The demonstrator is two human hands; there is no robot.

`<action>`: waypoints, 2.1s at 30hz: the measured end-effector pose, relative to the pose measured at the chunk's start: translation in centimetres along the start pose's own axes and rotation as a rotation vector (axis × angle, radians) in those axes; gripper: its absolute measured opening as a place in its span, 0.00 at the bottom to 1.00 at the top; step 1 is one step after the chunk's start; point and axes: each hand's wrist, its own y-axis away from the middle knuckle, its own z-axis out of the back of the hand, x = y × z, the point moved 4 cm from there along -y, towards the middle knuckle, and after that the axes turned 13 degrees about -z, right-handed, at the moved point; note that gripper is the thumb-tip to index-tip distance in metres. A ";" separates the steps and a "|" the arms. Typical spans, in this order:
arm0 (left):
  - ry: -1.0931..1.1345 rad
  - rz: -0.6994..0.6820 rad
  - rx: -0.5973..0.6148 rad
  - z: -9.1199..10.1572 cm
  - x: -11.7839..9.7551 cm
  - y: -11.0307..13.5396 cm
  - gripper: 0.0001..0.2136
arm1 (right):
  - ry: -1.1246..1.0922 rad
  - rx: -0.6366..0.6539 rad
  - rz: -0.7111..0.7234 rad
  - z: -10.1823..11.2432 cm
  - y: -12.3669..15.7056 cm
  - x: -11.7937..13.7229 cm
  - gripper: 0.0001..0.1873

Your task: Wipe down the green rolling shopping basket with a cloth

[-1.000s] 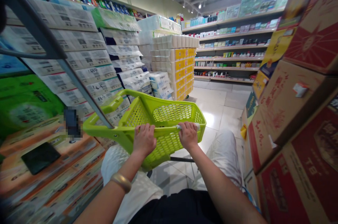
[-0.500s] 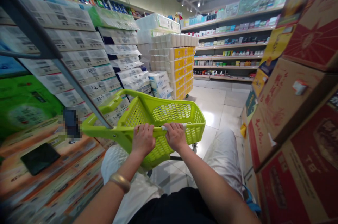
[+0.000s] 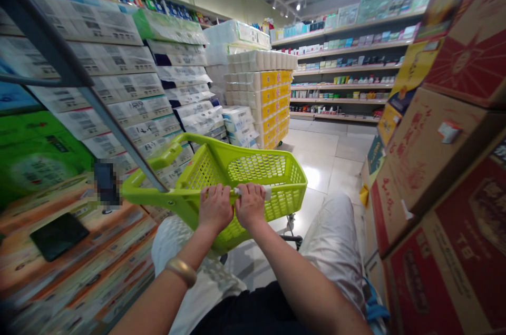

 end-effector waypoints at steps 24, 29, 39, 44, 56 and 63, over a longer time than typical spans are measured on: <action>-0.010 -0.003 0.000 0.2 0.4 1.0 0.10 | 0.007 0.081 0.174 2.0 0.3 -2.7 0.19; -0.009 0.006 -0.011 0.5 -0.1 0.9 0.10 | 0.050 -0.002 0.086 3.3 -0.2 -5.7 0.15; -0.004 0.006 -0.051 0.6 0.2 1.0 0.07 | -0.009 0.073 0.096 0.6 -0.1 1.4 0.13; -0.030 -0.011 -0.058 0.3 0.3 1.2 0.09 | 0.020 0.070 0.186 1.7 0.1 -1.7 0.16; -0.025 0.009 -0.076 0.3 -0.3 1.0 0.09 | -0.018 0.005 0.027 1.3 0.2 -1.0 0.13; -0.020 -0.017 -0.070 0.2 0.0 1.4 0.10 | 0.012 0.080 0.168 1.9 0.3 -2.2 0.17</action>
